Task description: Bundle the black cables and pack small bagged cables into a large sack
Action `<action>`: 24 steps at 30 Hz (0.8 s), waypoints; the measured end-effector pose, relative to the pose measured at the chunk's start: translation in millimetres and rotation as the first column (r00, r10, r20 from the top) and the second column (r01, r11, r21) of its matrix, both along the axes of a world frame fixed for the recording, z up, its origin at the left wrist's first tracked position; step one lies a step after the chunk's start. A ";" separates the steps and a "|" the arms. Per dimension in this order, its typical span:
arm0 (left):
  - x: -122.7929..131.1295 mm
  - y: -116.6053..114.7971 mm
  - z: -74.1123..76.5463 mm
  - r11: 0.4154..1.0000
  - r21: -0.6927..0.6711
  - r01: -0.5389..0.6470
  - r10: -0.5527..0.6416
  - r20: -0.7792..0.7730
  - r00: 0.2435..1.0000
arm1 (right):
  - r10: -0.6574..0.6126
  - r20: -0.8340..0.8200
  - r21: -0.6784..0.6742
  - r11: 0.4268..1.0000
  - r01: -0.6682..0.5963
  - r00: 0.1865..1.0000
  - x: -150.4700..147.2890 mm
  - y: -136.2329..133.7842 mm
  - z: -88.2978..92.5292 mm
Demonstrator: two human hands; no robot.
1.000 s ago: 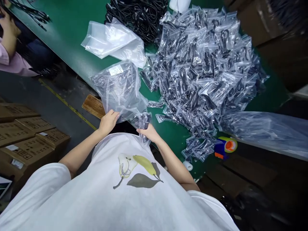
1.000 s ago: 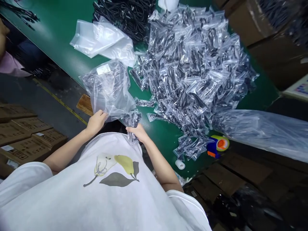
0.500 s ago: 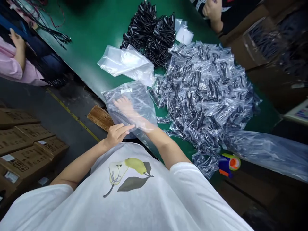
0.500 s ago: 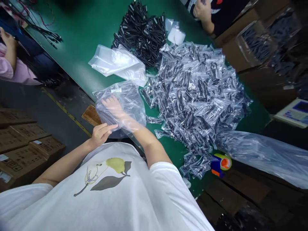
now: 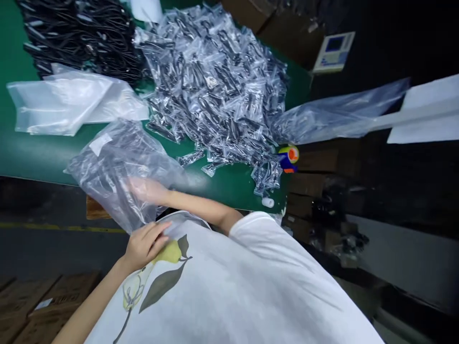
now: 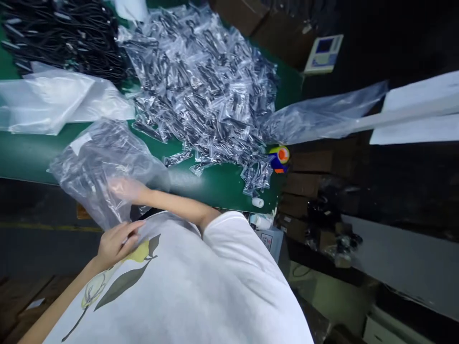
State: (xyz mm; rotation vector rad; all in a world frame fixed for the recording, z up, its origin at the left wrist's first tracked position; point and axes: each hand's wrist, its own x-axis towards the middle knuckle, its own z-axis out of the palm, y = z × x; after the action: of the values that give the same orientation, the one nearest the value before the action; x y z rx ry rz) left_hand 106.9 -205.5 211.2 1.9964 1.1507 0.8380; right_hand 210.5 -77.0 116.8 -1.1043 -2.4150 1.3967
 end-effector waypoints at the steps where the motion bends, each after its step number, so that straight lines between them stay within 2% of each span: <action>1: 17.1 9.3 -0.4 0.996 -0.088 0.029 -0.029 0.005 1.000 | -0.035 0.046 -0.003 0.999 0.036 0.998 38.4 -20.0 0.0; 2: 36.6 20.6 -2.8 0.979 -0.200 0.049 -0.049 0.003 0.999 | -0.091 0.100 -0.003 0.996 0.092 0.991 78.7 -36.6 -0.9; 4: 80.8 49.1 -15.7 0.875 -0.480 0.053 -0.063 -0.005 0.998 | -0.248 0.221 0.019 0.968 0.250 0.943 157.4 -53.7 -6.3; 5: 104.0 65.9 -27.0 0.792 -0.610 0.033 -0.045 -0.004 0.999 | -0.334 0.281 0.043 0.941 0.336 0.900 192.0 -53.5 -11.1; 6: 126.9 83.6 -41.6 0.670 -0.743 -0.007 0.004 -0.006 1.000 | -0.408 0.331 0.067 0.909 0.411 0.850 221.3 -48.2 -17.6; 7: 148.2 101.4 -58.9 0.618 -0.785 -0.037 0.036 -0.018 0.999 | -0.467 0.374 0.088 0.878 0.470 0.802 244.4 -39.6 -25.6; 10: 193.3 146.2 -117.1 0.554 -0.813 -0.181 0.170 -0.103 0.980 | -0.527 0.445 0.088 0.830 0.550 0.724 276.6 -13.8 -54.2; 12: 203.3 161.4 -149.6 0.526 -0.801 -0.287 0.247 -0.179 0.952 | -0.527 0.454 0.053 0.821 0.569 0.718 277.0 -13.1 -71.2; 14: 201.6 162.3 -170.4 0.520 -0.770 -0.371 0.300 -0.241 0.923 | -0.538 0.444 0.018 0.805 0.593 0.717 274.1 -29.9 -82.7; 16: 196.9 152.0 -179.9 0.534 -0.728 -0.430 0.339 -0.281 0.898 | -0.567 0.424 -0.007 0.778 0.628 0.706 275.9 -57.1 -88.8; 20: 199.5 120.5 -182.3 0.573 -0.666 -0.478 0.395 -0.286 0.873 | -0.644 0.378 -0.035 0.707 0.706 0.664 294.1 -101.7 -93.0; 22: 206.4 106.9 -182.5 0.570 -0.679 -0.462 0.412 -0.250 0.876 | -0.669 0.337 -0.052 0.689 0.723 0.662 304.4 -110.3 -93.4; 24: 214.2 96.5 -183.4 0.544 -0.725 -0.422 0.430 -0.191 0.882 | -0.683 0.287 -0.064 0.686 0.725 0.671 312.7 -112.6 -92.3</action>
State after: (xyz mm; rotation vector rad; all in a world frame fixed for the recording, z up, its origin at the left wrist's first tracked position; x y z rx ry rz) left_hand 321.1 -109.0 27.7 1.0131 1.6773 0.4450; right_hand 523.2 -189.6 24.6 -2.0718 -1.6321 1.2322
